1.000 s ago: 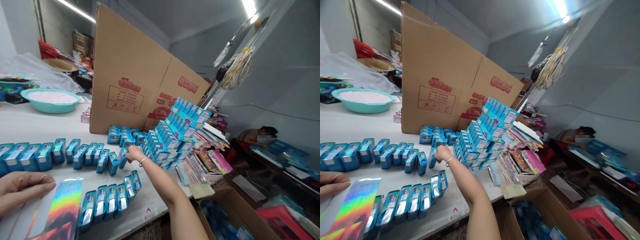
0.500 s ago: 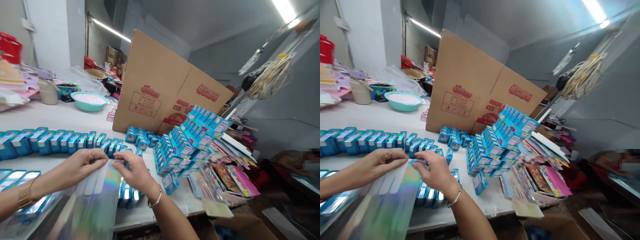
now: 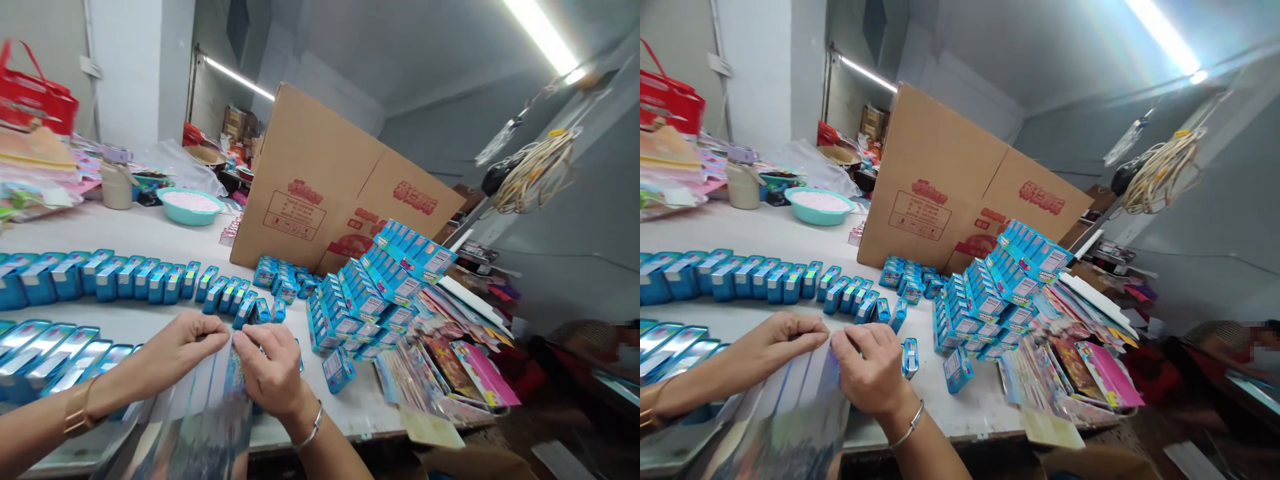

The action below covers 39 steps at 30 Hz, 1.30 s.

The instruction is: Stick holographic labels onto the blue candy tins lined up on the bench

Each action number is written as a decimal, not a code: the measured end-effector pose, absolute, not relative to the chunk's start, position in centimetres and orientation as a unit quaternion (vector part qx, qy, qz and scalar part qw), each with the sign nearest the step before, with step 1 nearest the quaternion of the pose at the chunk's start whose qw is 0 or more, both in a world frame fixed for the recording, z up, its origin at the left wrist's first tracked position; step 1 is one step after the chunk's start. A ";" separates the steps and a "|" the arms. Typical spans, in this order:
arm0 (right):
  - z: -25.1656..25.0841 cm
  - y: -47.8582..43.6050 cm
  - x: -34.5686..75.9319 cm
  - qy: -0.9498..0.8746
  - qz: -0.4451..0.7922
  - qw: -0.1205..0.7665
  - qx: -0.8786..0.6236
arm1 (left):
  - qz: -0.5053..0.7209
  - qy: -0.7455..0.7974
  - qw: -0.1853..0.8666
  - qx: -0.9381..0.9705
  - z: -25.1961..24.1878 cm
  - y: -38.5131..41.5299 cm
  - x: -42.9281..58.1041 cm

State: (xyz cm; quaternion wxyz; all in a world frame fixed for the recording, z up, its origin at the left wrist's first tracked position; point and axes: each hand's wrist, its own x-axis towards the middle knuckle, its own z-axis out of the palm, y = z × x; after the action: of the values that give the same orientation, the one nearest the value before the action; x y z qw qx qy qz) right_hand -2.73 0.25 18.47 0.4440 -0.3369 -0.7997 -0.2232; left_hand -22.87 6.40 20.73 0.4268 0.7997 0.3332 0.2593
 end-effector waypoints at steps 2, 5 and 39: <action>17.8 0.1 -2.8 -0.788 -0.167 0.472 -0.357 | 0.251 0.332 0.439 0.796 20.6 6.4 -22.3; 17.4 -0.3 -2.7 -0.768 -0.081 0.495 -0.398 | 0.244 0.342 0.444 0.791 20.0 6.9 -21.3; 14.9 16.4 8.6 -0.878 0.080 0.066 -0.467 | 0.040 0.459 0.765 0.449 10.3 16.9 -8.9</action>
State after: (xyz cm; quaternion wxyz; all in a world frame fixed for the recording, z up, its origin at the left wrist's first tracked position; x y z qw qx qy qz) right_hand 8.57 16.45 14.93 0.0658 -0.4669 -0.8783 0.0796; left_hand -8.92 16.86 10.31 0.7653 0.4491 0.4593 0.0403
